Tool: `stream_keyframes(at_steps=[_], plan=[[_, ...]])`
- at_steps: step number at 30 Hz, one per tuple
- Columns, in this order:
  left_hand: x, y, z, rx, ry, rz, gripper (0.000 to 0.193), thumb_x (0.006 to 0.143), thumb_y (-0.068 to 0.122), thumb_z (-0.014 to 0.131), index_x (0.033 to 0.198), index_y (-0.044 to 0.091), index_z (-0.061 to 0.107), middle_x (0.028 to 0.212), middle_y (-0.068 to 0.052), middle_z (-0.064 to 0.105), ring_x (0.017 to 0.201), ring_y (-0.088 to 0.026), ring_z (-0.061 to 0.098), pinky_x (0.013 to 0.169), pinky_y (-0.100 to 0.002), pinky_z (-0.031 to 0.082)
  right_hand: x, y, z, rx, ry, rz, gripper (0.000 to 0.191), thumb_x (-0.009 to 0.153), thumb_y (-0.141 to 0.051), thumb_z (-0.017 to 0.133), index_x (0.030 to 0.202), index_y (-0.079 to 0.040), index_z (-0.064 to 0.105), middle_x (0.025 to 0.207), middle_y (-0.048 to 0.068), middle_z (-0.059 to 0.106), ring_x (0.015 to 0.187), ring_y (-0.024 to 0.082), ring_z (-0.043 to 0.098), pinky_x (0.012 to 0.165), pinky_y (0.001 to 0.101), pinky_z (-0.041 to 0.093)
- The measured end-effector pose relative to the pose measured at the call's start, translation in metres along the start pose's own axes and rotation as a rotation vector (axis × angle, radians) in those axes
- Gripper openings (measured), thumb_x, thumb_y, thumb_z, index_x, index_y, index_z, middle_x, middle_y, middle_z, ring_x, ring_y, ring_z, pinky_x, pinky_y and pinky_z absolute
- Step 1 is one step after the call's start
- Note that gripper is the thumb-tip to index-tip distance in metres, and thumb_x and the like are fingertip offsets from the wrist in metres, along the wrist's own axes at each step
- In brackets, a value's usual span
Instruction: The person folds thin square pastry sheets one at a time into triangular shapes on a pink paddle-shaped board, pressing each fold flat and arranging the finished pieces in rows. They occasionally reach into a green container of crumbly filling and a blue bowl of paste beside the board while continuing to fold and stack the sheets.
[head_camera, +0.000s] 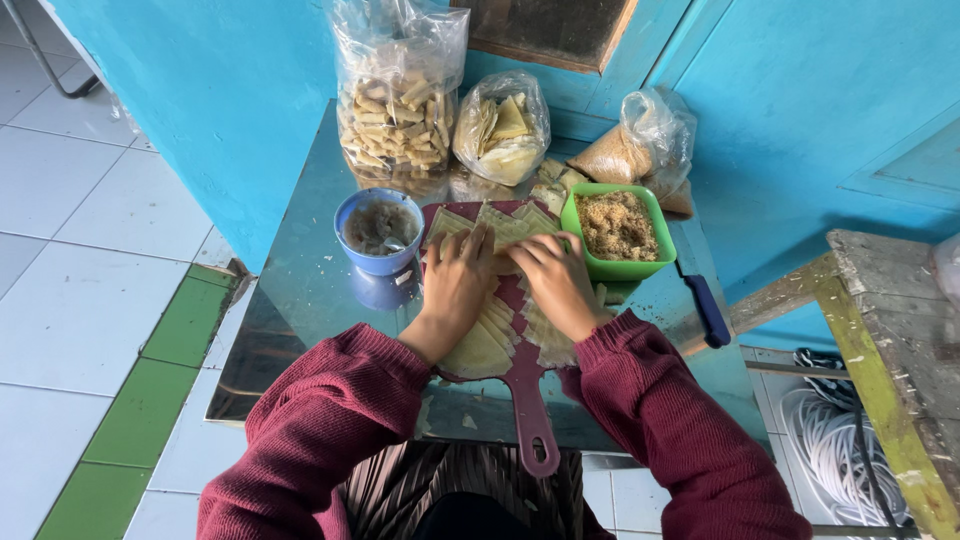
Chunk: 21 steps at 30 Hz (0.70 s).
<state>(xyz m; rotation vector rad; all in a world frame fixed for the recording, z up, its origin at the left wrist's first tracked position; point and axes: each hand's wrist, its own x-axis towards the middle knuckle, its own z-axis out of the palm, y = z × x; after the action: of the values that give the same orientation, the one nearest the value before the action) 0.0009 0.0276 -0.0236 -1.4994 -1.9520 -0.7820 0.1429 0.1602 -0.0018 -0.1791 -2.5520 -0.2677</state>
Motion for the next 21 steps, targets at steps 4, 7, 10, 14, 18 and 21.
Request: stream_keyframes(at_steps=[4,7,10,14,18,21], plan=[[-0.003,0.0,-0.006,0.002,-0.087,0.001,0.041,0.081,0.019,0.072,0.121,0.011,0.067,0.121,-0.004,0.066,0.119,-0.025,0.06,0.107,-0.045,0.04,0.01,0.0,-0.002,-0.12,-0.016,-0.047,0.038,0.081,0.0,0.069,0.118,-0.006,0.073,0.127,0.006,0.069,0.124,0.023,0.057,0.107,0.0486,0.035],[-0.007,0.004,-0.01,-0.109,-0.121,0.001,0.03,0.084,0.023,0.072,0.111,0.011,0.066,0.113,-0.003,0.067,0.117,-0.025,0.061,0.106,-0.045,0.041,0.016,-0.002,-0.005,-0.124,-0.002,-0.05,0.035,0.081,-0.004,0.071,0.116,-0.004,0.071,0.129,0.009,0.067,0.123,0.025,0.056,0.106,0.0501,0.035],[-0.008,0.005,-0.011,-0.08,-0.092,0.009,0.027,0.085,0.022,0.071,0.11,0.012,0.066,0.11,-0.003,0.067,0.114,-0.024,0.062,0.104,-0.045,0.042,0.018,-0.003,-0.008,-0.056,0.023,-0.033,0.031,0.08,-0.004,0.073,0.11,-0.005,0.07,0.122,0.008,0.069,0.118,0.024,0.06,0.106,0.0491,0.037],[-0.011,0.009,-0.013,-0.083,-0.1,0.01,0.022,0.087,0.021,0.07,0.107,0.013,0.065,0.109,-0.003,0.067,0.11,-0.025,0.063,0.102,-0.045,0.043,0.022,-0.003,-0.005,0.083,0.048,0.015,0.023,0.084,-0.006,0.076,0.105,-0.008,0.069,0.107,0.004,0.07,0.107,0.024,0.063,0.099,0.045,0.041],[-0.011,0.009,-0.015,-0.076,-0.099,0.012,0.02,0.086,0.019,0.069,0.105,0.013,0.065,0.109,-0.004,0.066,0.11,-0.024,0.063,0.102,-0.046,0.043,0.028,0.0,-0.002,0.18,0.045,0.052,0.025,0.084,-0.003,0.077,0.106,-0.007,0.068,0.1,0.007,0.069,0.102,0.028,0.063,0.092,0.0417,0.045],[-0.011,0.01,-0.015,-0.071,-0.107,0.006,0.02,0.088,0.019,0.068,0.107,0.012,0.065,0.109,-0.005,0.065,0.109,-0.026,0.063,0.103,-0.046,0.043,0.027,0.004,-0.005,0.251,0.088,-0.049,0.022,0.085,-0.005,0.077,0.103,-0.006,0.065,0.103,0.007,0.07,0.101,0.028,0.063,0.094,0.0405,0.046]])
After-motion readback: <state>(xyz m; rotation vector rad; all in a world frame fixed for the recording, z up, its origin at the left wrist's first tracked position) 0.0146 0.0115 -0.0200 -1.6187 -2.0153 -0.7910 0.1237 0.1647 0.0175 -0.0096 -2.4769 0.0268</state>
